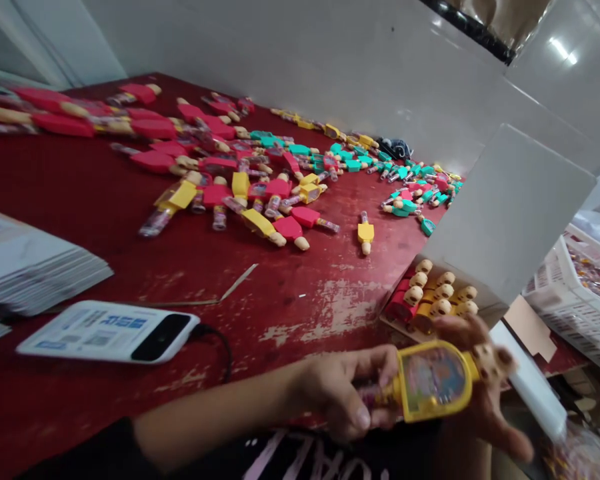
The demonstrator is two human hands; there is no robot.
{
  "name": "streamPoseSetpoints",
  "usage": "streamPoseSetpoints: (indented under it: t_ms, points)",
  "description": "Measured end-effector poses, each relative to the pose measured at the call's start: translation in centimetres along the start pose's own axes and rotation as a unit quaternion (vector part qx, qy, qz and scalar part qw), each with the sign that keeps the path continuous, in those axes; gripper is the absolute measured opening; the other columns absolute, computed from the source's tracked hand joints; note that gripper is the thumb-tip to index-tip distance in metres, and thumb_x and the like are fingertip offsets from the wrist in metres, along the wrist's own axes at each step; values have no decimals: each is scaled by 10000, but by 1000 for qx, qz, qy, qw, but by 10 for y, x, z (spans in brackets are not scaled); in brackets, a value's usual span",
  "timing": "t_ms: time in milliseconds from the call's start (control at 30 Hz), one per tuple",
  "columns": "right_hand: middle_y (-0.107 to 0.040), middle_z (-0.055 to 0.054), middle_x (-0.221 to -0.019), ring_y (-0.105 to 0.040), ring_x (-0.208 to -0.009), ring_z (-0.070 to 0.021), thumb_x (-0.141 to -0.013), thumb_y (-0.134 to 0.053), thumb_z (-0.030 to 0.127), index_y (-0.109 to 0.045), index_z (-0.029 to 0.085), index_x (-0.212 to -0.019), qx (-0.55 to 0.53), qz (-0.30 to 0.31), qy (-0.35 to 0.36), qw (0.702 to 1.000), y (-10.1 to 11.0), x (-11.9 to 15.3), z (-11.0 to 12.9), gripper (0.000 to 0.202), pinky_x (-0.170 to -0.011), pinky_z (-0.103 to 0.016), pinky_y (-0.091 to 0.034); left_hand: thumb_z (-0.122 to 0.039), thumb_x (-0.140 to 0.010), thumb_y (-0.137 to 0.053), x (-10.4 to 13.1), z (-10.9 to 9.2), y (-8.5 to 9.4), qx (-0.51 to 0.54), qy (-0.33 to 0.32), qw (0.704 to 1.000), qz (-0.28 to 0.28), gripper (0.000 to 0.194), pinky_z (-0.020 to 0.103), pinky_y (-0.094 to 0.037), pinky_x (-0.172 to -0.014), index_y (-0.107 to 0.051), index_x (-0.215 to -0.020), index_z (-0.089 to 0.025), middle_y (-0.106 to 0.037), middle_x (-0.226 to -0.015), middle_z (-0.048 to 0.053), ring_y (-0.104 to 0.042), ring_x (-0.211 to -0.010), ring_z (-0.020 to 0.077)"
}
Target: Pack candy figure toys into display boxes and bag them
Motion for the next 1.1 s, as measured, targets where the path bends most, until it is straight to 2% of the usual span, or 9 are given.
streamPoseSetpoints:
  t_ms: [133,333,533,667,767,833,900,1000,1100]
  points:
    - [-434,49,-483,-523,-465,-153,-790,-448,484,-550,270,-681,-172,138,-13,975,-29,8,16,261,-581,-344,-522,-385,-579,-841,-14,42,-15,73,147,984,74,611,123,-105,-253,-296,-827,-259,-476,-659,-48,-210,-329,15]
    - [-318,42,-509,-373,-402,-116,-744,-393,351,-396,225,-585,-184,-20,-131,974,-13,21,-7,203,-381,-216,-353,-418,-639,-781,-24,49,12,-139,22,987,-71,603,148,-269,-408,-240,-841,-244,-436,-712,-67,-340,-477,42]
    - [-376,31,-565,-423,-466,-117,-745,-384,317,-431,212,-612,-113,-157,-205,960,6,57,-27,176,-448,-238,-418,-214,-694,-585,-15,27,26,-474,-27,859,-193,311,230,-324,-629,-330,-870,-204,-364,-794,-34,-327,-691,102]
    - [-481,16,-639,-523,-578,-124,-821,-423,291,-524,207,-693,-56,-212,-200,955,27,68,-18,184,-551,-253,-475,-296,-681,-644,-18,18,35,-448,10,862,-235,371,222,-314,-564,-331,-861,-211,-431,-765,-32,-387,-646,95]
    - [-583,-28,-807,-596,-692,-170,-821,-497,462,-576,222,-816,20,-150,-149,977,34,60,2,252,-612,-310,-505,-498,-586,-741,-27,51,26,-241,176,950,-97,545,186,-215,-402,-352,-851,-224,-408,-630,-61,-308,-443,55]
    - [-601,-38,-818,-609,-688,-198,-741,-545,601,-549,233,-715,14,-52,-85,995,27,52,21,370,-638,-364,-512,-640,-503,-743,-20,82,-1,-84,334,936,80,638,175,-83,-323,-390,-834,-226,-324,-514,-94,-145,-326,26]
    - [-569,0,-651,-580,-576,-181,-732,-573,559,-473,228,-592,-18,36,-62,997,20,48,34,372,-627,-375,-505,-687,-473,-734,-18,93,-5,-58,376,918,113,683,168,-90,-290,-396,-857,-234,-300,-489,-105,-125,-290,29]
    - [-473,48,-510,-498,-471,-143,-797,-531,325,-471,227,-626,26,-60,-69,995,44,43,34,207,-547,-317,-464,-515,-593,-759,-41,59,32,-356,156,917,-87,613,257,-442,-438,-391,-1004,-247,-513,-728,-21,-495,-492,124]
    - [-473,39,-589,-497,-517,-146,-873,-438,276,-439,230,-706,212,-272,-36,938,84,48,24,173,-540,-310,-445,-271,-782,-641,-36,-17,20,-660,-209,695,-196,388,393,-493,-871,-419,-1099,-241,-514,-1129,92,-553,-1022,223]
Point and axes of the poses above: each hand's wrist, its own x-axis away from the middle knuckle, its own y-axis out of the back of the hand, z = x × y, the point moved 8 cm from there along -x, towards the middle knuckle
